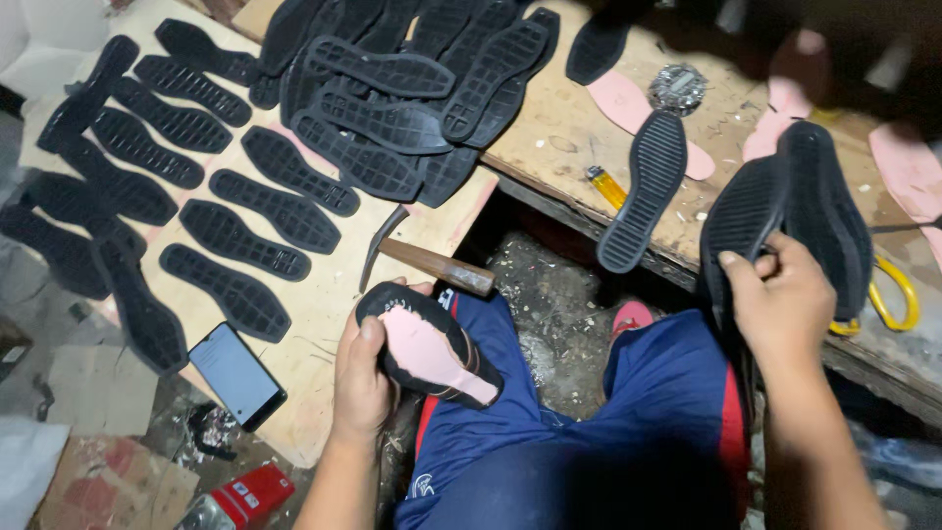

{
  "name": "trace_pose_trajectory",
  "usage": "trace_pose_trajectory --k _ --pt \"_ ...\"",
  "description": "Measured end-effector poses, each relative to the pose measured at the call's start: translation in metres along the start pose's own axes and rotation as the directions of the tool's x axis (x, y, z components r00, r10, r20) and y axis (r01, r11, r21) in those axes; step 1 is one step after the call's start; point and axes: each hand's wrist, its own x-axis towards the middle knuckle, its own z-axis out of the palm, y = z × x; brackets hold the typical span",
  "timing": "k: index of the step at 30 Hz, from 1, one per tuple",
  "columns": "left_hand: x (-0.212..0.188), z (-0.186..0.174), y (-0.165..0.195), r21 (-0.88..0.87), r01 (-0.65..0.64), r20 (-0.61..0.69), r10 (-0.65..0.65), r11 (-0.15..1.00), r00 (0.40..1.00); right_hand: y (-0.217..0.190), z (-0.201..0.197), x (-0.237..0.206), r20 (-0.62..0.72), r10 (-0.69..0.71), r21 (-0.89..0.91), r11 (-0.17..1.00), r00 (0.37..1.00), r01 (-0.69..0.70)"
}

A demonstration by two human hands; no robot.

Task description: The person applies glue to the underside of a rubber shoe sole using a small stick, spreading it along the edge, then aligns the sole with a shoe upper and presses the two together by hand. They repeat the process on another shoe, working with the parts on their lap.

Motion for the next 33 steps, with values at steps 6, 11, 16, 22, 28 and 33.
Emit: trace_pose_trajectory --k 6,11,16,22,28,33 --pt "0.006 -0.003 0.003 0.063 -0.022 -0.032 0.024 0.998 0.999 -0.037 0.004 -0.029 0.306 -0.042 0.466 0.878 0.951 -0.112" --pt "0.006 0.000 -0.003 -0.014 -0.044 0.034 0.045 0.999 0.998 -0.082 0.022 -0.076 0.727 -0.182 0.558 0.719 0.662 -0.415" --pt "-0.003 0.006 -0.007 0.000 -0.076 0.056 0.076 0.997 0.996 -0.120 0.075 -0.116 0.890 -0.300 0.455 0.609 0.343 -0.649" --pt "-0.013 0.006 -0.002 0.025 -0.079 0.066 0.077 0.997 0.995 -0.125 0.109 -0.138 0.911 -0.246 0.404 0.688 0.330 -0.603" --pt "-0.013 0.003 -0.005 -0.029 -0.075 0.060 0.076 0.997 0.995 -0.120 0.115 -0.146 0.895 -0.272 0.446 0.593 0.354 -0.670" --pt "-0.014 0.000 -0.003 -0.010 -0.057 0.077 0.057 0.998 0.995 -0.120 0.117 -0.148 0.911 -0.202 0.403 0.622 0.359 -0.671"
